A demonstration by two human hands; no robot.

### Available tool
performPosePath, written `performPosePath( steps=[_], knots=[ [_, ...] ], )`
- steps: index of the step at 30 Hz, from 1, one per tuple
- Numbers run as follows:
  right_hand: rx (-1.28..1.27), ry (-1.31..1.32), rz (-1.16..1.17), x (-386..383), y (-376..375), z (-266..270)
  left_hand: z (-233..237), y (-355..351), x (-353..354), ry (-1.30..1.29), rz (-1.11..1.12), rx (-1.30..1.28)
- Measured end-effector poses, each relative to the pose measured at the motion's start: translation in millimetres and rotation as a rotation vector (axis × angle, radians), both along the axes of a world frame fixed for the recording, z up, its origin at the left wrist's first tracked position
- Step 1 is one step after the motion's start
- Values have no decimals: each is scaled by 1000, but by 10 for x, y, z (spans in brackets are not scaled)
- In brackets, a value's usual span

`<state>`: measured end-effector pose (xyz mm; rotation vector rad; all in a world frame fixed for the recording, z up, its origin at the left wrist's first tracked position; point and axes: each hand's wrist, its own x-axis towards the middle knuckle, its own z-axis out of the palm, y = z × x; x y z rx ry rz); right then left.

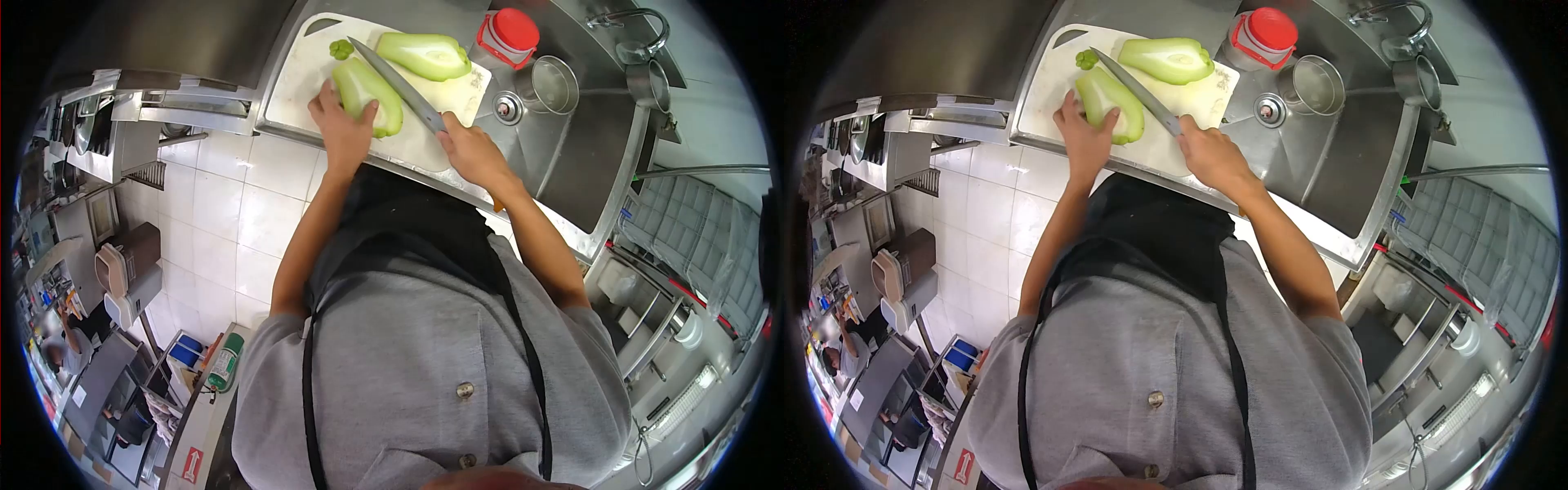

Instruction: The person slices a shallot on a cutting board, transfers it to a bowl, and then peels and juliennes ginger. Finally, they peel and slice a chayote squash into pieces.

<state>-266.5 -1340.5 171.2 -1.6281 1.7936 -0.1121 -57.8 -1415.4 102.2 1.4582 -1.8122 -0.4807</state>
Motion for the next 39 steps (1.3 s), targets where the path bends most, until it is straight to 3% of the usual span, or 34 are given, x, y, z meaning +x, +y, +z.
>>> performPosePath(
  steps=[2,6,8,9,11,12,14,15,17,18,23,26,29,31,39],
  knots=[
    [-8,-44,-30,4,32,42,164,-92,76,281,78,572],
    [-99,-105,-112,-15,45,-25,144,-365,92,227,60,586],
    [-179,-116,-123,-50,54,-65,8,-518,106,353,-157,884],
    [-173,-147,-158,-67,56,-69,66,-507,99,353,-150,880],
    [-167,-178,-192,-114,73,-58,283,-425,13,26,-185,554],
    [-170,-203,-222,-137,85,-51,339,-367,-3,24,-185,551],
    [-166,-231,-256,-160,131,-25,412,-232,-2,34,-200,20],
    [-133,-247,-270,-167,144,23,396,-191,15,31,-201,25],
    [-104,-261,-273,-165,160,91,312,-122,51,-239,-326,-330],
    [-111,-250,-256,-156,185,119,277,-72,55,-293,-369,-389],
    [-77,-217,-254,-170,295,131,84,106,108,-406,-334,-414],
    [-93,-138,-221,-175,337,175,197,193,171,-444,-324,-232],
    [-104,-22,-73,-137,409,188,286,229,317,-291,-453,0],
    [-85,95,45,-6,387,327,312,195,363,-152,-275,58],
    [19,359,296,138,245,625,235,33,343,-95,-285,28]
  ],
)
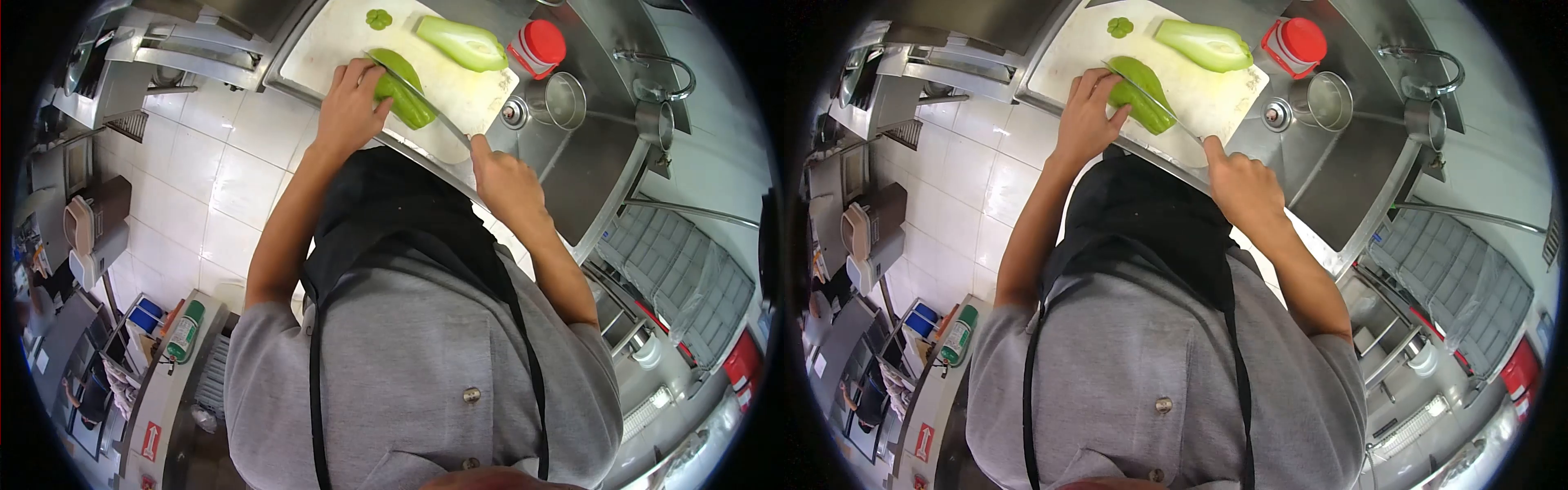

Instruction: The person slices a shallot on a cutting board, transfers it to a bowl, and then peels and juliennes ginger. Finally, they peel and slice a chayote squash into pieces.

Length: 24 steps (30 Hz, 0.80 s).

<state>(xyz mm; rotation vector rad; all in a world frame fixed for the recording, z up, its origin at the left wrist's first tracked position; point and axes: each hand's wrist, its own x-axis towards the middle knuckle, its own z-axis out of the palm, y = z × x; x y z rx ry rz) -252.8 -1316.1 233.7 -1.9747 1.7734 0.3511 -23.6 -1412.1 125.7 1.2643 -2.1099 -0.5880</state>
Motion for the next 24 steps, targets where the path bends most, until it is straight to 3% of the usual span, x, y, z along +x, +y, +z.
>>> performPosePath(
  steps=[9,14,17,24],
  knots=[
    [99,-56,-1,68,-115,8,-80,-35,4,74,0,-15],
    [23,-179,-27,243,-249,-753,-79,-42,9,83,-9,-16],
    [-3,-177,-126,295,-283,-922,-60,-69,34,68,-42,-43],
    [2,-276,-174,163,-324,-690,-173,-27,65,100,-28,-36]
  ],
)
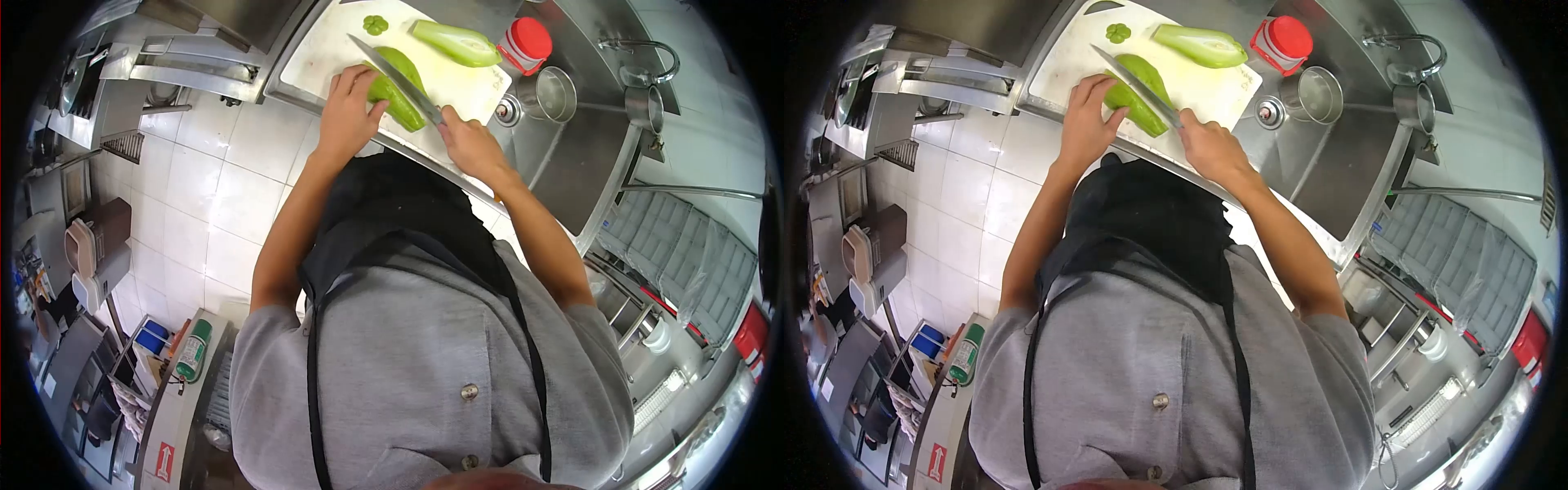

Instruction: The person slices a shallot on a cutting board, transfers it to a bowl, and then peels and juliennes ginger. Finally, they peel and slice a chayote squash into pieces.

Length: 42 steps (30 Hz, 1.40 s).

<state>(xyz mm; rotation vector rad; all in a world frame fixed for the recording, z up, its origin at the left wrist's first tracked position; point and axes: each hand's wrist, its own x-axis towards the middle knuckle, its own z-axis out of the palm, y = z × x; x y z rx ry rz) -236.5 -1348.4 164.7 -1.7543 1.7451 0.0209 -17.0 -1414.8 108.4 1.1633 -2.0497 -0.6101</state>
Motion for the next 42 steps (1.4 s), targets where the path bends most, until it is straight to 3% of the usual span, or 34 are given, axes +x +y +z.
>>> performPosePath(
  steps=[6,9,14,19,21,27,29,34,37,40,42],
  knots=[
    [-33,-1,-93,22,151,36,52,174,-342,25,216,-36],
    [-53,-33,-126,12,248,50,74,167,-408,-154,267,-67],
    [-99,-108,-259,-98,388,123,-2,70,-307,1,269,155],
    [-132,-160,-346,-276,436,45,163,176,-466,-196,339,207],
    [-146,-167,-332,-287,443,38,146,124,-468,-201,346,274],
    [-136,-225,-263,-211,506,43,93,309,-134,-333,286,9],
    [-145,-253,-236,-184,529,17,95,370,-7,-389,266,159],
    [-54,-230,-184,-166,466,-4,86,357,128,-273,298,214],
    [-85,-130,-138,-166,428,42,110,393,144,-450,315,179],
    [-173,-51,-85,-150,480,20,137,365,164,-287,347,408],
    [-208,30,-37,-137,519,17,137,294,223,113,240,837]
  ],
)
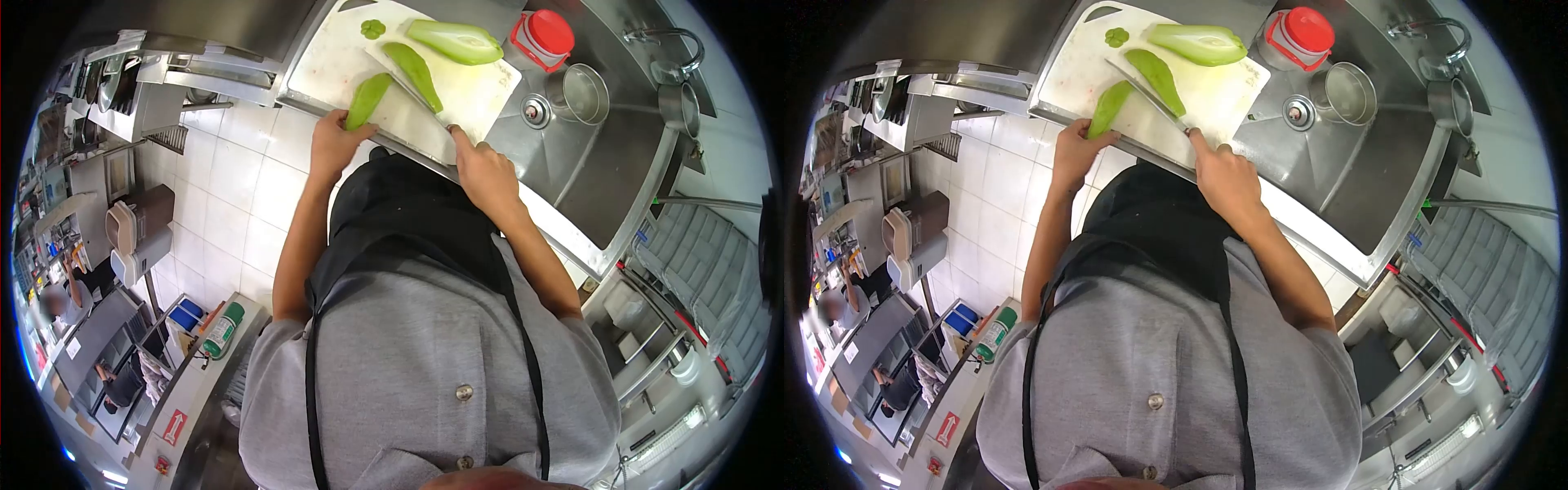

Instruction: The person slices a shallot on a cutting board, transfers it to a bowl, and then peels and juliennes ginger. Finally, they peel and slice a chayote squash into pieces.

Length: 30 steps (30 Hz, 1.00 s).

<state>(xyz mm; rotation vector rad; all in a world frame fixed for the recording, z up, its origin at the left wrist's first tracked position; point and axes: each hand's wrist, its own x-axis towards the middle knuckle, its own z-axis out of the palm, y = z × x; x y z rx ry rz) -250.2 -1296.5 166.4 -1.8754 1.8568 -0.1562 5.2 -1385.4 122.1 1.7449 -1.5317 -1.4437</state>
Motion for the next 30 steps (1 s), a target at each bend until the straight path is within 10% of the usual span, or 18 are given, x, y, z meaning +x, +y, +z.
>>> performPosePath(
  steps=[9,30],
  knots=[
    [-189,329,183,-59,151,185,417,-69,-29,665,365,430],
    [-309,645,341,7,153,417,443,-132,18,727,280,545]
  ],
)
